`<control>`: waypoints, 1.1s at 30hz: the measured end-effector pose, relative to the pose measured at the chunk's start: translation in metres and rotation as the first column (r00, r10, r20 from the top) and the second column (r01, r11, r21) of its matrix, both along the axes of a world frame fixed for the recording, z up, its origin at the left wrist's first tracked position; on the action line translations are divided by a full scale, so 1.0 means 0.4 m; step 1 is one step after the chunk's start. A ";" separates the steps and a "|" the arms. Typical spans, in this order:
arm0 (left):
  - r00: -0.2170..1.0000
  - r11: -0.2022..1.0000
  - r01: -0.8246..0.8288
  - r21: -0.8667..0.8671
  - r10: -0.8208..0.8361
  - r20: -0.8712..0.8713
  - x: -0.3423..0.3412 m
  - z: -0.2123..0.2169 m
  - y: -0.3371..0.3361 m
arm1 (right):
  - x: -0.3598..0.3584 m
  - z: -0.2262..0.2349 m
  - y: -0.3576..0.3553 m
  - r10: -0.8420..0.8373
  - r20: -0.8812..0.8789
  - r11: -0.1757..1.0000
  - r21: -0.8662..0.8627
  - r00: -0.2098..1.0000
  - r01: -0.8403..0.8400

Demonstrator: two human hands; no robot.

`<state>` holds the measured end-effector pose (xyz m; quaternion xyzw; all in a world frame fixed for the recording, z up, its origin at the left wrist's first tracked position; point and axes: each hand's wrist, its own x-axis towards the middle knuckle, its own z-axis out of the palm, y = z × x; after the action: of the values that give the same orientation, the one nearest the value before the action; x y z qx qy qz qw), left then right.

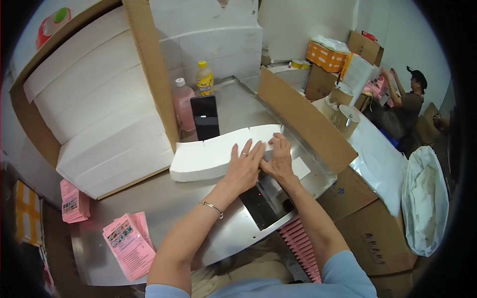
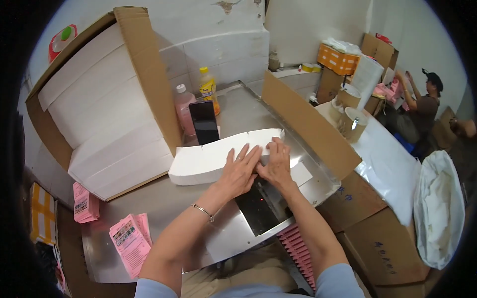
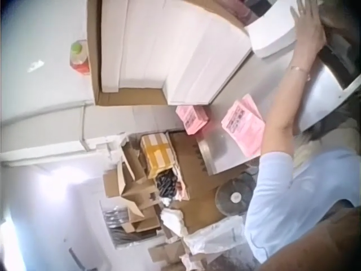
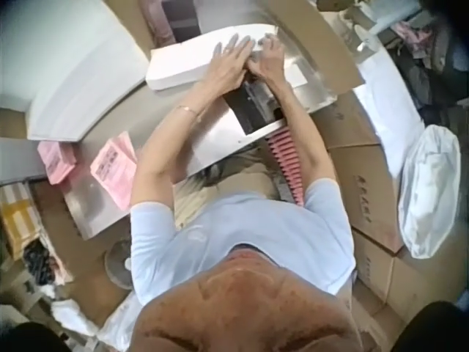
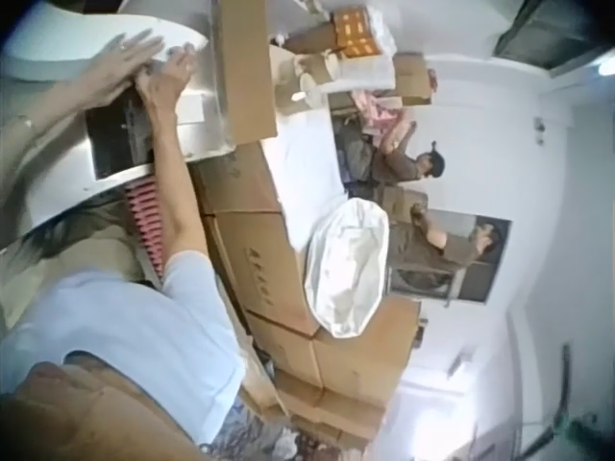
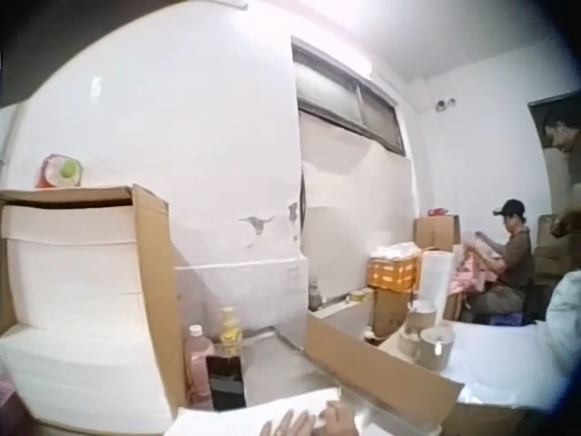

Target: Inserting pink promotional flyers into white cardboard boxes at a packaging station.

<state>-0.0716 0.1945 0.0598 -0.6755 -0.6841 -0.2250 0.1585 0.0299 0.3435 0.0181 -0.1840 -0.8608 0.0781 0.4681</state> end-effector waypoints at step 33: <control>0.954 0.969 -0.247 -0.025 0.238 -0.184 -0.025 -0.053 -0.140 | -0.048 0.074 -0.169 0.413 0.230 0.894 -0.287 0.881 -0.344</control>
<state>-0.0817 0.1387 0.0386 -0.6075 -0.7498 -0.1260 0.2297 0.0106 0.2760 0.0477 -0.0751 -0.9227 0.2436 0.2892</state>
